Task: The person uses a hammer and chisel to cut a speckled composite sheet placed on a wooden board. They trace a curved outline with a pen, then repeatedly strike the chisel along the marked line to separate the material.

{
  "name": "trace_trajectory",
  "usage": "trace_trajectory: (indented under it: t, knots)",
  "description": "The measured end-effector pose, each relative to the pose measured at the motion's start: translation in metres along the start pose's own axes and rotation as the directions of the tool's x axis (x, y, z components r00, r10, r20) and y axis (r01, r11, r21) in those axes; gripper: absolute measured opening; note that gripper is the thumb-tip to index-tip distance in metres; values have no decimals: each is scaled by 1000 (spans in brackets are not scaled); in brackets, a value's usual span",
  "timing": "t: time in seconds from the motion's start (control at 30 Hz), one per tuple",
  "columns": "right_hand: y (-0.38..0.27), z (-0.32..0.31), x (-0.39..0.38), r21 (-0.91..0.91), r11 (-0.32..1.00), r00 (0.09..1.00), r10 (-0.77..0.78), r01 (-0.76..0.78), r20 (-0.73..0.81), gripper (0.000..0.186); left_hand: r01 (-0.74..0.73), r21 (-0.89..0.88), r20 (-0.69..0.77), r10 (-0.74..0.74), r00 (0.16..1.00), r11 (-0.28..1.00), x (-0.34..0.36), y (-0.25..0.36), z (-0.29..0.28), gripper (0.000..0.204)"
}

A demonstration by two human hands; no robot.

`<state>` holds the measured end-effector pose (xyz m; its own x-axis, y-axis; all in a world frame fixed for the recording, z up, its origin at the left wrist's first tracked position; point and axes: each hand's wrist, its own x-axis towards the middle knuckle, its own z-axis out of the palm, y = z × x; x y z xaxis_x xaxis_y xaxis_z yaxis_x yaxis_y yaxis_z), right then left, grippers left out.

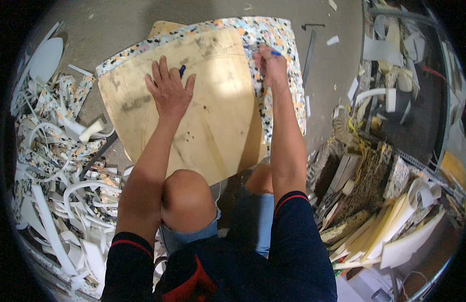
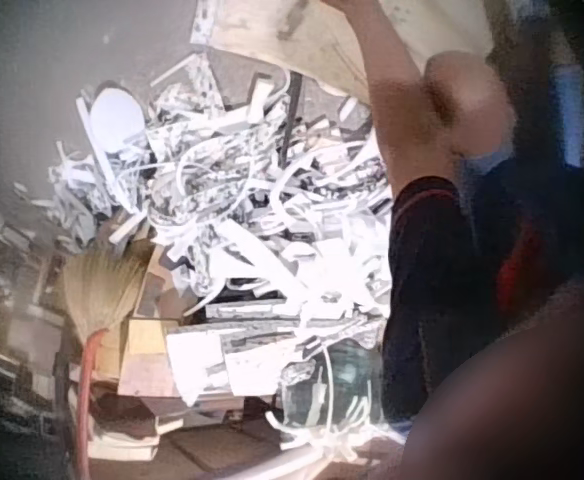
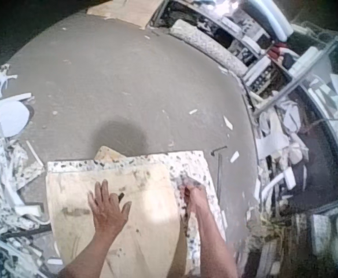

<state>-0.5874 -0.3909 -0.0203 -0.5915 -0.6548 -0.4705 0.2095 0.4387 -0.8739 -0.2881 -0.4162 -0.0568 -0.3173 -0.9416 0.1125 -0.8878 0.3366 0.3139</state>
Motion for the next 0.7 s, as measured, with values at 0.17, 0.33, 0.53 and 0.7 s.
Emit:
trace_trajectory:
  t: [0.17,0.33,0.53,0.7]
  knots:
    - [74,-73,-104,160,987,994,13,-29,104,31,11,23,-94,-9,995,1000,-4,-1,16,55]
    - [69,-108,-192,-383,911,951,28,-151,-308,23,70,-211,16,-68,998,975,3,-4,23,62]
    - [-17,37,-258,-296,786,833,-459,542,307,16,-40,-388,-156,-23,988,921,-102,29,-24,47]
    - [10,195,-338,-169,590,220,-15,789,975,18,-134,-406,-108,98,989,904,-255,44,-54,38]
